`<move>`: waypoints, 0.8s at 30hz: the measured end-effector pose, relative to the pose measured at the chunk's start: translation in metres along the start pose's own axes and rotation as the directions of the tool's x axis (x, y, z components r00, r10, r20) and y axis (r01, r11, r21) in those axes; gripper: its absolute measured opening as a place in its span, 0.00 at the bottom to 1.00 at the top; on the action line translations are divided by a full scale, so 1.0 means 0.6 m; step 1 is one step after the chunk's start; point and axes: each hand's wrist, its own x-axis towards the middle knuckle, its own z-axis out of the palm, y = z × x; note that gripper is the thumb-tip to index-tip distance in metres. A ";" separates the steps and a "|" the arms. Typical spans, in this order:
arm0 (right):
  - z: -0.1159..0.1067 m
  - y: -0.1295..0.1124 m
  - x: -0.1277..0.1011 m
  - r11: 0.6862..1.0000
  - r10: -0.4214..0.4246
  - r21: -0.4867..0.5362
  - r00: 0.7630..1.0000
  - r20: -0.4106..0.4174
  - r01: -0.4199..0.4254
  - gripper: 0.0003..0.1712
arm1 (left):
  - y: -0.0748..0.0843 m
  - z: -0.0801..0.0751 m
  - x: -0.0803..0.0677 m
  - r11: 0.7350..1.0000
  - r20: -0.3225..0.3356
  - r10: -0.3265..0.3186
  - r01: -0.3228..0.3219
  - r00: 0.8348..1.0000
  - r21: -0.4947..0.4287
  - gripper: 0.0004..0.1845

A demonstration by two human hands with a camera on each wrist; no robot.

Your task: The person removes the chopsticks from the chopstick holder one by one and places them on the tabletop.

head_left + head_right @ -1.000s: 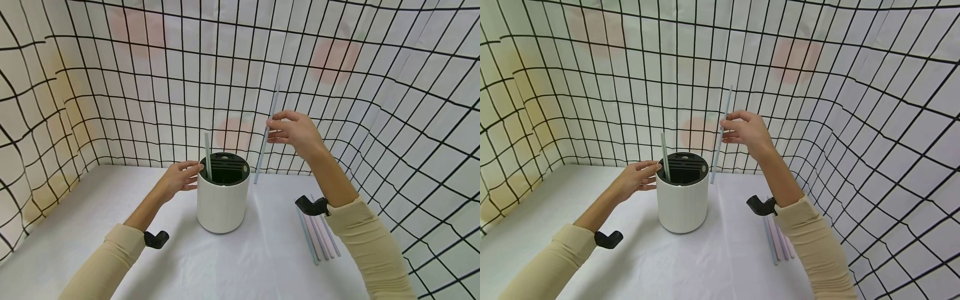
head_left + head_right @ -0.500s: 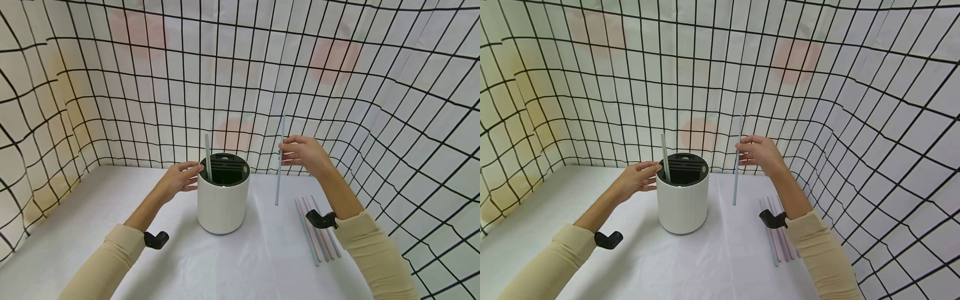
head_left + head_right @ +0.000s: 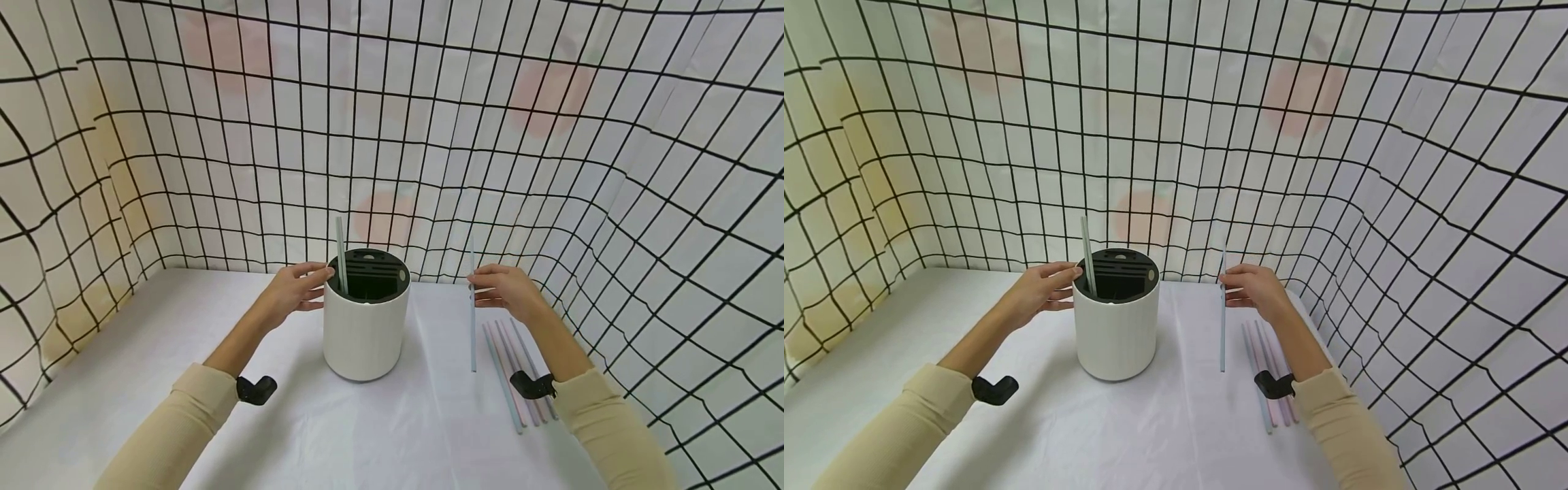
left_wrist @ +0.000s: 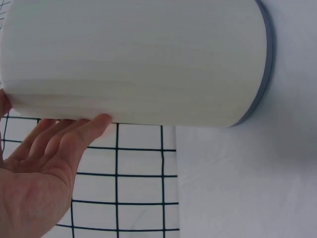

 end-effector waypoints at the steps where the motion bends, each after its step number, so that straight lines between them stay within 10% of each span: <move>1: -0.003 0.008 0.000 1.000 0.006 0.001 1.000 0.003 -0.006 0.24 | 0.000 0.000 0.000 1.000 0.001 0.002 -0.002 1.000 0.000 0.38; 24: -0.037 0.163 0.004 0.977 0.210 -0.048 0.978 0.017 -0.209 0.23 | -0.001 0.000 0.001 1.000 0.002 0.008 -0.008 1.000 -0.011 0.37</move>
